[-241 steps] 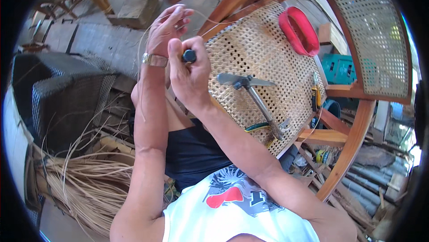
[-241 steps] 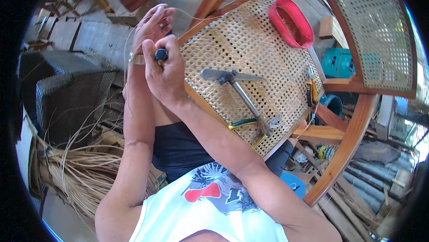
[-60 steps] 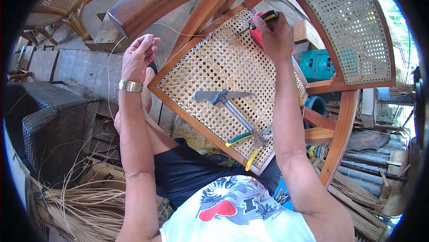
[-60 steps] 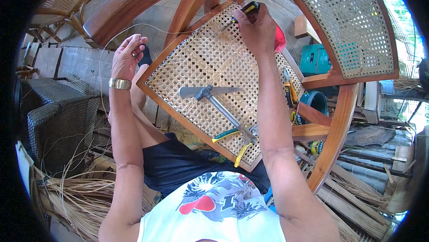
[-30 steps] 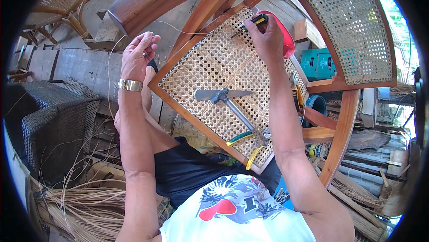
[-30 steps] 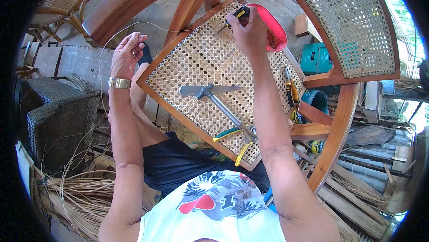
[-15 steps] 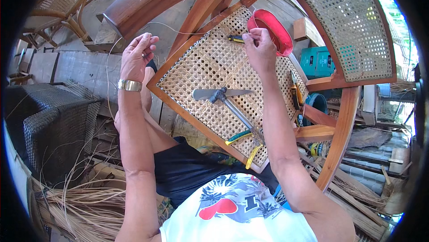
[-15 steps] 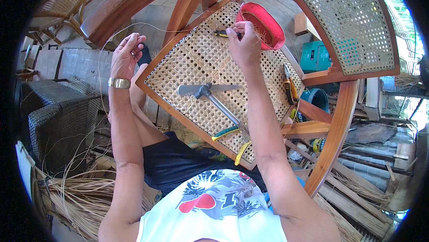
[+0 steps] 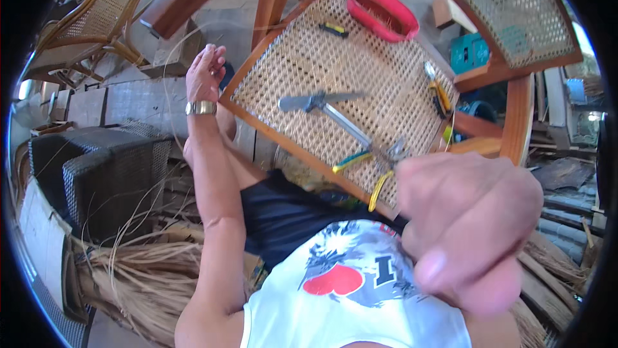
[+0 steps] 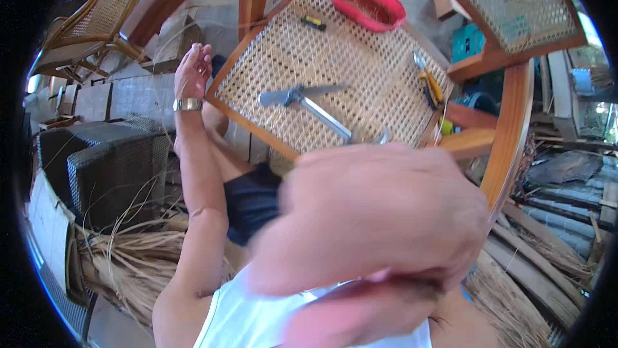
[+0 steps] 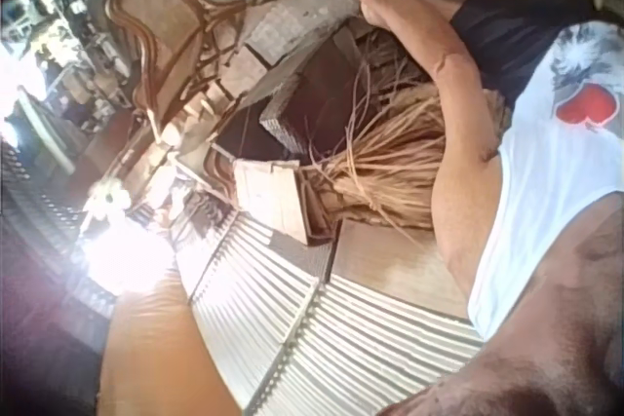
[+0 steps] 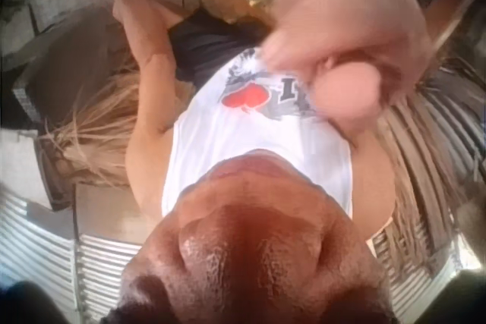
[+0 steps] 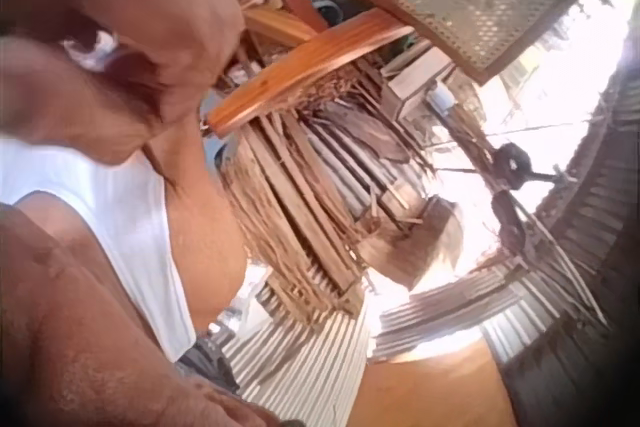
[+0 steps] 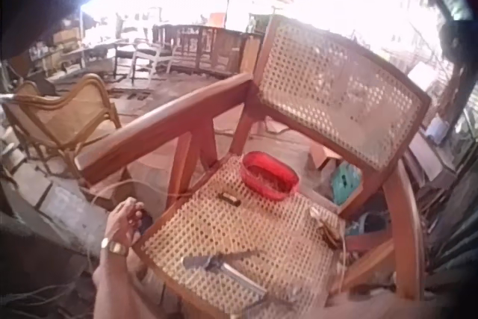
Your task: Repairing the woven seat of a wooden chair using rattan strips, a hammer, a screwdriver, and pliers.
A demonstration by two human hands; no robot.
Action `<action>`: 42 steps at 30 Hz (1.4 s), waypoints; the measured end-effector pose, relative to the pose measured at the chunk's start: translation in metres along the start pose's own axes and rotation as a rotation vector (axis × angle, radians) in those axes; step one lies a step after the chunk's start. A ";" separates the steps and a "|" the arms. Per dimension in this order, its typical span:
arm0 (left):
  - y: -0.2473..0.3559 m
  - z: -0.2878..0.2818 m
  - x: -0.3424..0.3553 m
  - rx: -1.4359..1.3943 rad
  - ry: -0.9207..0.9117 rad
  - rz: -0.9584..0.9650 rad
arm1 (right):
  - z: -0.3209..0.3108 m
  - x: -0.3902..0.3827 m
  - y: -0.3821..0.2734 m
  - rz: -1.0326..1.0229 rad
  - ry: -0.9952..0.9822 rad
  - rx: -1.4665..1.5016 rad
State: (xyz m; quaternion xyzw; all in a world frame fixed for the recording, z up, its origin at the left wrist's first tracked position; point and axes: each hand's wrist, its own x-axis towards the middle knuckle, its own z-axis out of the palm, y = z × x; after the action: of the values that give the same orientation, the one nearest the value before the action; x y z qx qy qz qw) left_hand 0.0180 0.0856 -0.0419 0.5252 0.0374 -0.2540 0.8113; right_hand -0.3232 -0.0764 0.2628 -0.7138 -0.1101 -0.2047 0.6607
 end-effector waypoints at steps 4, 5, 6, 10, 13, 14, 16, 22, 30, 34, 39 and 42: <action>-0.006 -0.008 -0.002 -0.036 0.028 0.077 | 0.012 -0.038 -0.025 -0.032 -0.186 0.036; -0.007 -0.011 -0.005 -0.038 0.033 0.125 | 0.014 -0.048 -0.027 -0.038 -0.201 0.057; -0.007 -0.016 -0.007 -0.057 0.042 0.150 | 0.016 -0.058 -0.030 -0.042 -0.211 0.083; -0.006 -0.033 -0.022 -0.144 0.134 0.137 | 0.014 -0.085 -0.038 -0.074 -0.220 0.146; -0.010 -0.034 -0.027 -0.095 0.176 0.220 | 0.003 -0.093 -0.034 -0.063 -0.210 0.178; -0.013 -0.032 -0.029 -0.061 0.173 0.246 | 0.001 -0.096 -0.033 -0.061 -0.213 0.190; -0.014 -0.032 -0.029 -0.028 0.276 0.244 | -0.009 -0.100 -0.029 -0.055 -0.211 0.225; -0.026 -0.021 -0.015 -0.038 0.165 0.241 | -0.036 -0.114 -0.030 -0.055 -0.112 0.341; -0.023 -0.040 0.003 -0.101 0.067 0.208 | -0.053 -0.107 -0.036 -0.067 -0.027 0.527; -0.016 -0.047 0.006 -0.083 0.046 0.157 | -0.051 -0.095 -0.019 -0.051 -0.063 0.596; -0.010 -0.030 -0.003 -0.166 0.101 0.162 | -0.044 -0.076 -0.001 -0.049 -0.074 0.665; -0.003 -0.026 -0.004 -0.241 -0.015 0.148 | -0.043 -0.067 0.005 -0.055 -0.088 0.691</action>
State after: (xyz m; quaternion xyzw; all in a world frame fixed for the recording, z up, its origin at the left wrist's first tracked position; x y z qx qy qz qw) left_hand 0.0184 0.1089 -0.0547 0.4232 0.0230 -0.1912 0.8853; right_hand -0.3872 -0.1114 0.2309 -0.4530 -0.2205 -0.1422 0.8520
